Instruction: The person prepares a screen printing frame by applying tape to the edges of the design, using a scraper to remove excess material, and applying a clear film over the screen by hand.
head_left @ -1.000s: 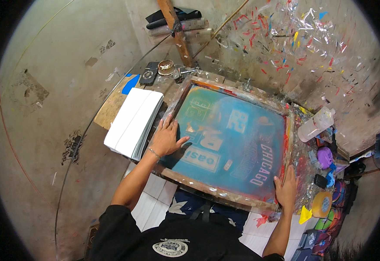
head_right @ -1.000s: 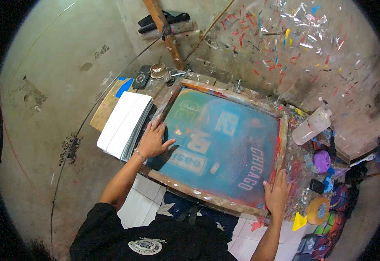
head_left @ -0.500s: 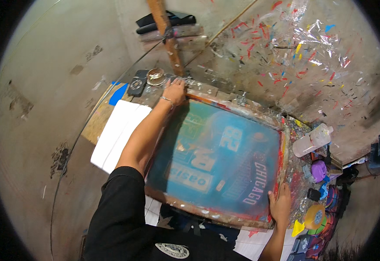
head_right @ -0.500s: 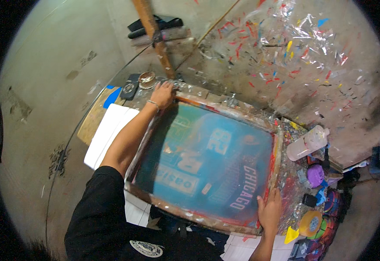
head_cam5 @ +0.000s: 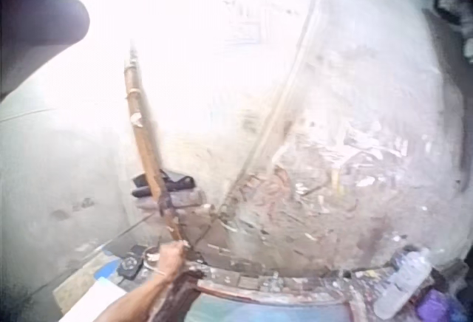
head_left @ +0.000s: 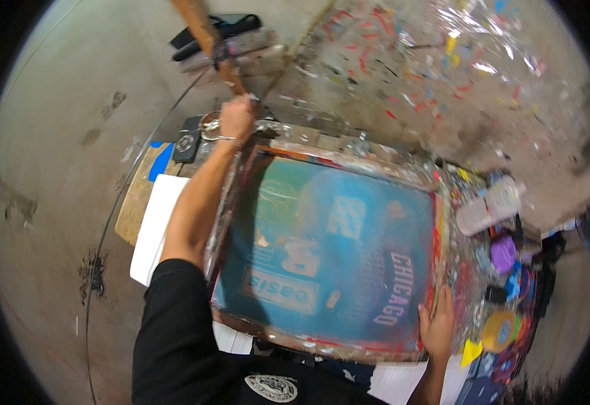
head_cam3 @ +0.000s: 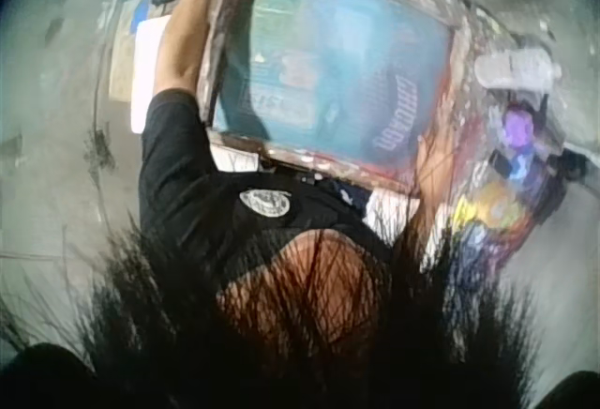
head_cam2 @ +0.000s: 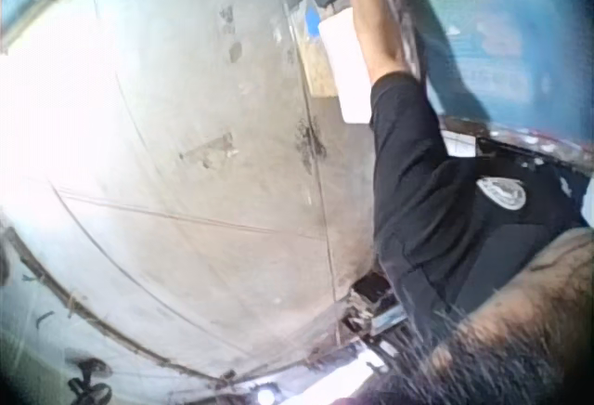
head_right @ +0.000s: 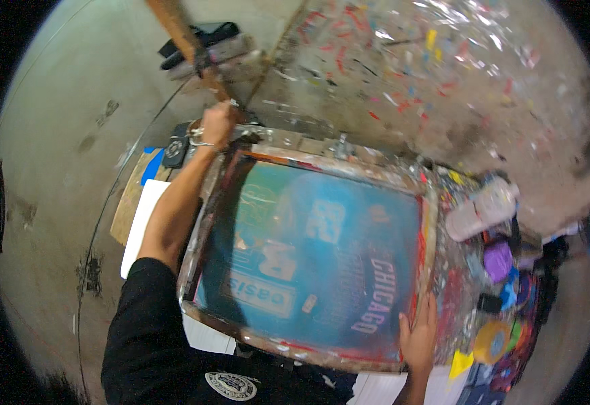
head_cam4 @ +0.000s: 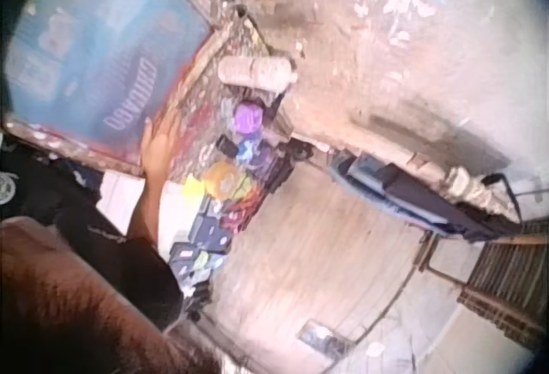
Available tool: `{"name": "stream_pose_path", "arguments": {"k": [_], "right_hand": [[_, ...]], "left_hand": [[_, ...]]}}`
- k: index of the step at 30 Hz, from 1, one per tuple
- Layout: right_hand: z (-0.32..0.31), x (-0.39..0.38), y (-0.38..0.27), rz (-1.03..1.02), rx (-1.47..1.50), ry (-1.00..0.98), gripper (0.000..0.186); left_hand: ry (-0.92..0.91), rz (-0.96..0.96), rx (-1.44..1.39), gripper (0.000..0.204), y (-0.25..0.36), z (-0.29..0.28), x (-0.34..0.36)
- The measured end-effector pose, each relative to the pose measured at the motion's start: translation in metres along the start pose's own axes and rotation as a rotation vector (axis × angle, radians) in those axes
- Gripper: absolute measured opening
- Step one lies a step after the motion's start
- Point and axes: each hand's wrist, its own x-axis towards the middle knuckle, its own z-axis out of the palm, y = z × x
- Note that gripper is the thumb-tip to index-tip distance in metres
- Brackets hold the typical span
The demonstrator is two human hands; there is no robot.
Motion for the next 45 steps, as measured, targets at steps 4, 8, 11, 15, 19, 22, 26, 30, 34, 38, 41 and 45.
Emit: {"name": "stream_pose_path", "arguments": {"k": [4, 8, 11, 15, 19, 22, 26, 30, 34, 38, 41, 45], "right_hand": [[-0.031, 0.014, -0.006, -0.128, -0.018, 0.051, 0.062], [-0.059, 0.045, -0.032, -0.376, 0.061, 0.159, 0.054], [-0.055, 0.083, -0.068, -0.625, 0.274, 0.108, 0.051], [-0.038, 0.119, -0.081, -0.35, 0.893, -0.062, 0.041], [-0.038, 0.107, -0.117, -0.164, 0.861, -0.283, 0.034], [-0.025, 0.101, -0.115, -0.296, 0.827, -0.296, 0.024], [-0.029, 0.085, -0.111, -0.486, 0.643, -0.13, 0.017], [-0.048, 0.067, -0.118, -0.344, 0.858, -0.188, 0.017], [-0.066, 0.049, -0.121, -0.33, 0.947, -0.118, 0.02], [-0.074, 0.035, -0.126, -0.403, 1.089, -0.118, 0.03], [-0.06, 0.029, -0.12, -0.406, 0.996, -0.154, 0.032], [-0.043, 0.007, -0.122, -0.279, 0.801, -0.186, 0.035]], "left_hand": [[0.074, -0.241, -0.333, 0.026, 0.06, -0.089, 0.034], [-0.223, -0.591, -1.008, 0.019, 0.136, -0.146, 0.035], [-0.451, -0.635, -1.186, 0.02, 0.189, -0.156, -0.005], [-0.409, -0.349, -1.057, 0.02, 0.315, -0.147, -0.054], [-0.386, -0.358, -1.13, 0.02, 0.358, -0.16, -0.11], [-0.277, -0.34, -1.108, 0.023, 0.372, -0.184, -0.121], [-0.243, -0.325, -1.104, 0.021, 0.376, -0.19, -0.13], [-0.309, -0.32, -1.173, 0.023, 0.377, -0.204, -0.13], [0.038, -0.249, -1.122, 0.027, 0.376, -0.232, -0.131], [-0.149, -0.233, -1.25, 0.022, 0.366, -0.239, -0.15], [-0.382, -0.281, -1.439, 0.021, 0.367, -0.24, -0.166], [-0.335, -0.39, -1.379, 0.021, 0.367, -0.245, -0.188]]}}
